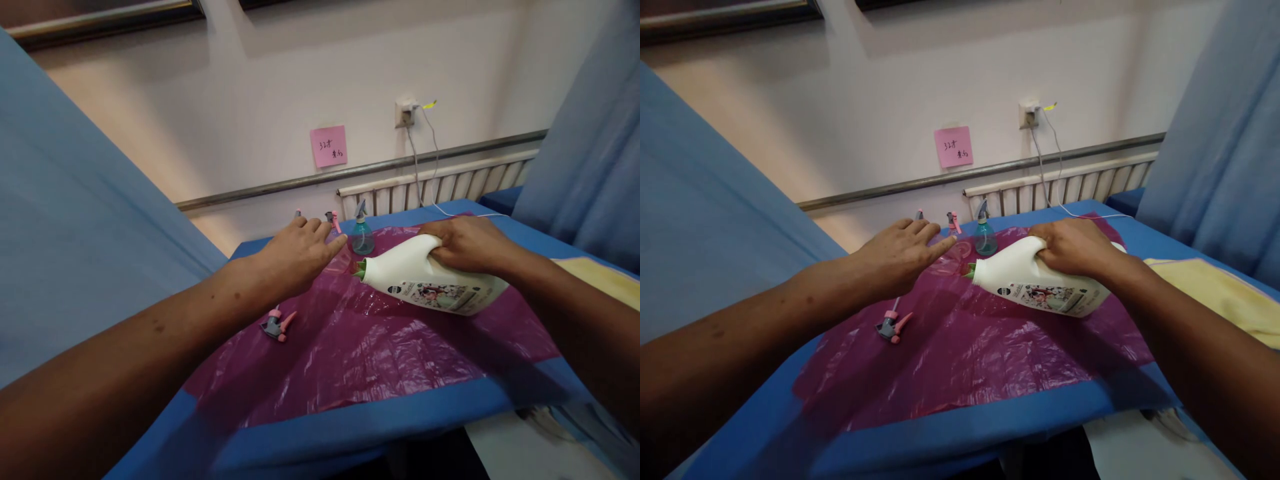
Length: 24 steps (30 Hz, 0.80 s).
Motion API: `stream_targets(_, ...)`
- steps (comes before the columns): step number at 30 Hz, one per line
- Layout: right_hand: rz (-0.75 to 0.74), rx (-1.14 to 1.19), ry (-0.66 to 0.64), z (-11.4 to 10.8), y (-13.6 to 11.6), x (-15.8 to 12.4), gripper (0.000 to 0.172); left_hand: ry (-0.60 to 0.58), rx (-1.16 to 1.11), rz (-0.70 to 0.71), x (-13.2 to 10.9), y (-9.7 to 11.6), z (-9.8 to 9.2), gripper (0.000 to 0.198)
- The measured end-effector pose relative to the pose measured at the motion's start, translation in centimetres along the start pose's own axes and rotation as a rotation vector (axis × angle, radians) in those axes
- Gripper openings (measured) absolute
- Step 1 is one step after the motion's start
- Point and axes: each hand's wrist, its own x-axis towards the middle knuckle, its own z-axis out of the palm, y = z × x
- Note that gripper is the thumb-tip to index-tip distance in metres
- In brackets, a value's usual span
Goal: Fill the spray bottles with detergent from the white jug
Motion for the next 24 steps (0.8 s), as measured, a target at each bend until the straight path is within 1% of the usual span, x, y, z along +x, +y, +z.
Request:
stream_targets(3, -0.01, -0.008, -0.001, -0.2, -0.1, -0.1, 0.025, 0.012, 0.006, 0.009, 0.2, 0.0, -0.4, 0.078)
stream_targets(7, -0.001, 0.001, -0.012, -0.4, -0.2, -0.2, 0.024, 0.017, -0.005, 0.02, 0.5, 0.0, -1.0, 0.076)
stream_targets(10, -0.01, 0.006, -0.012, -0.4, -0.2, -0.3, 0.024, 0.005, 0.009, 0.031, 0.8, 0.0, -1.6, 0.075)
stream_targets(14, 0.001, 0.004, -0.007, -0.3, -0.2, -0.3, 0.029, -0.021, -0.007, 0.03, 1.2, 0.3, -2.5, 0.076)
stream_targets(17, -0.006, 0.011, 0.0, -0.2, -0.1, -0.2, 0.028, -0.019, -0.011, 0.046, 1.4, 0.4, -2.9, 0.074)
stream_targets(21, -0.012, -0.006, -0.006, 0.0, 0.0, -0.1, 0.026, 0.008, -0.044, 0.058, 1.4, 0.2, -2.6, 0.073)
stream_targets(24, 0.007, 0.001, -0.013, -0.1, 0.1, -0.1, 0.026, 0.025, -0.102, 0.021, 1.0, -0.1, -1.6, 0.079)
